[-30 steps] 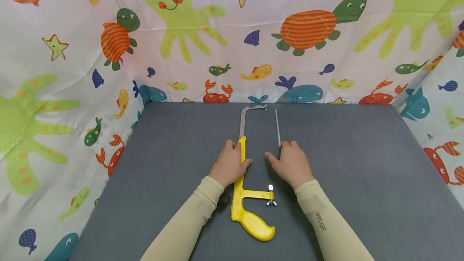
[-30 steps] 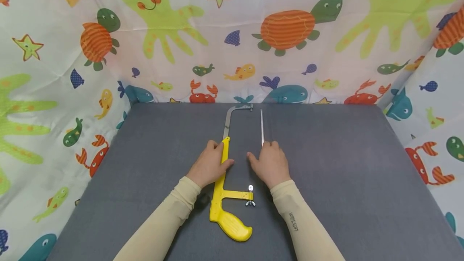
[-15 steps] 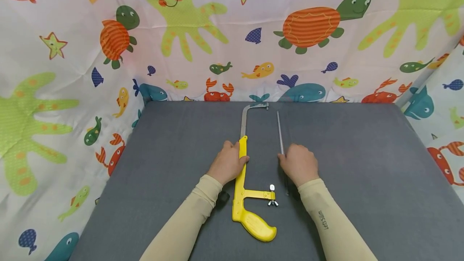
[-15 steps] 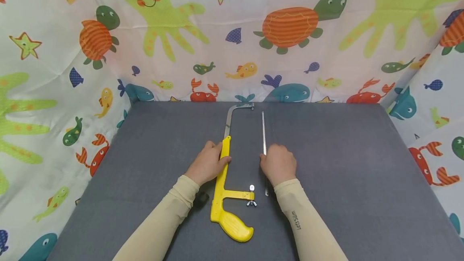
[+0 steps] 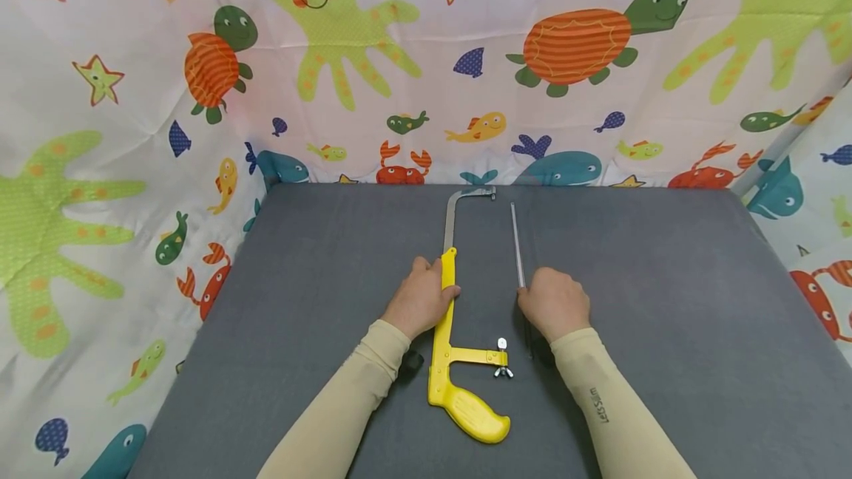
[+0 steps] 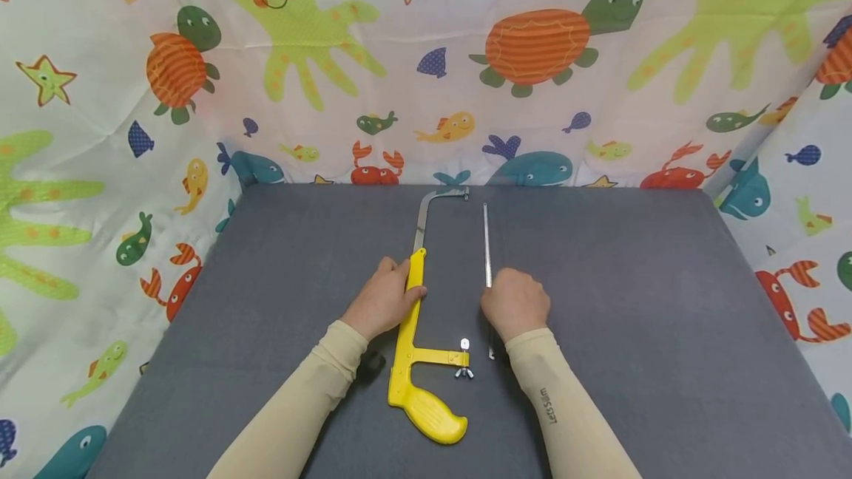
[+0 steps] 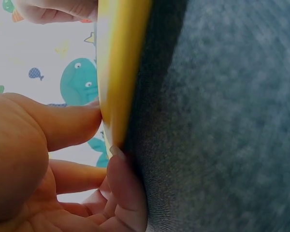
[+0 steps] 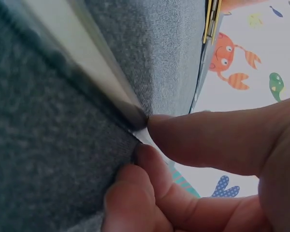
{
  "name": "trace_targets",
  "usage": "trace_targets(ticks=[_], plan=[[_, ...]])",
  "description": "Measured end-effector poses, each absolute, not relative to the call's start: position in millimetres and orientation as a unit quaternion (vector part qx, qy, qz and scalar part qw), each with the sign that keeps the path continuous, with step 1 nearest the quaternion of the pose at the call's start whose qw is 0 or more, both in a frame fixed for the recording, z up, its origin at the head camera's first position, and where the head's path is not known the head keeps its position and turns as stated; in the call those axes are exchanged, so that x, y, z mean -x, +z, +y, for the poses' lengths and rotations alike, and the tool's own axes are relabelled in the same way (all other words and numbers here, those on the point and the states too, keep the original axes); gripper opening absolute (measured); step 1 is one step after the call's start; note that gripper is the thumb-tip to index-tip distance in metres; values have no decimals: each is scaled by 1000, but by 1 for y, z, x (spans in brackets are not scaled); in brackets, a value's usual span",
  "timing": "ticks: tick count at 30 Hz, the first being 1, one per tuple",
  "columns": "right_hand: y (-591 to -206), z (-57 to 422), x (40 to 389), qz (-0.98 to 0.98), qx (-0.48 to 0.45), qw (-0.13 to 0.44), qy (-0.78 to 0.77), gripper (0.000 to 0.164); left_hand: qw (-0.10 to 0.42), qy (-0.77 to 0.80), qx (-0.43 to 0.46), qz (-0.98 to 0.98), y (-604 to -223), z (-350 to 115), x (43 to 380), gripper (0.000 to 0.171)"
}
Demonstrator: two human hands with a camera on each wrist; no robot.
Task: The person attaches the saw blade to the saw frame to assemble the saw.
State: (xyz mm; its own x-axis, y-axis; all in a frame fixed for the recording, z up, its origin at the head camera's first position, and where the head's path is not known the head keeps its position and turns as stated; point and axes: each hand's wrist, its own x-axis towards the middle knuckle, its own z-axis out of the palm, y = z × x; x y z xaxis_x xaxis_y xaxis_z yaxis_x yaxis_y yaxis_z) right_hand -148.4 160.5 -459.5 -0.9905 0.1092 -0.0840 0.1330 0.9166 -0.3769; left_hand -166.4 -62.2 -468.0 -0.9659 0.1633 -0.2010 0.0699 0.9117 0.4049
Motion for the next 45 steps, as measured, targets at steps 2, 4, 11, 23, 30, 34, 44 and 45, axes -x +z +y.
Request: trace_targets(ticks=[2, 4, 11, 23, 30, 34, 44, 45], plan=[[-459, 160, 148, 978, -64, 34, -195, 37, 119, 200, -57, 971, -468, -62, 166, 76], [-460, 160, 148, 977, -67, 42, -196, 40, 123, 198, -53, 971, -468, -61, 166, 76], [-461, 159, 149, 973, -72, 51, -213, 46, 132, 194, -47, 971, -468, -60, 166, 77], [-458, 161, 155, 957, -71, 95, -265, 17, 130, 197, -57, 970, -469, -63, 166, 75], [-457, 162, 160, 947, -35, 91, -306, 22, 125, 194, -63, 971, -472, -63, 166, 76], [-455, 161, 160, 941, -23, 78, -328, 21, 122, 195, -66, 971, -471, -64, 165, 75], [-457, 155, 160, 925, -18, 84, -371, 19, 114, 191, -72, 972, -469, -63, 164, 74], [-457, 155, 160, 923, -19, 87, -374, 19, 114, 192, -72, 972, -469, -63, 164, 74]])
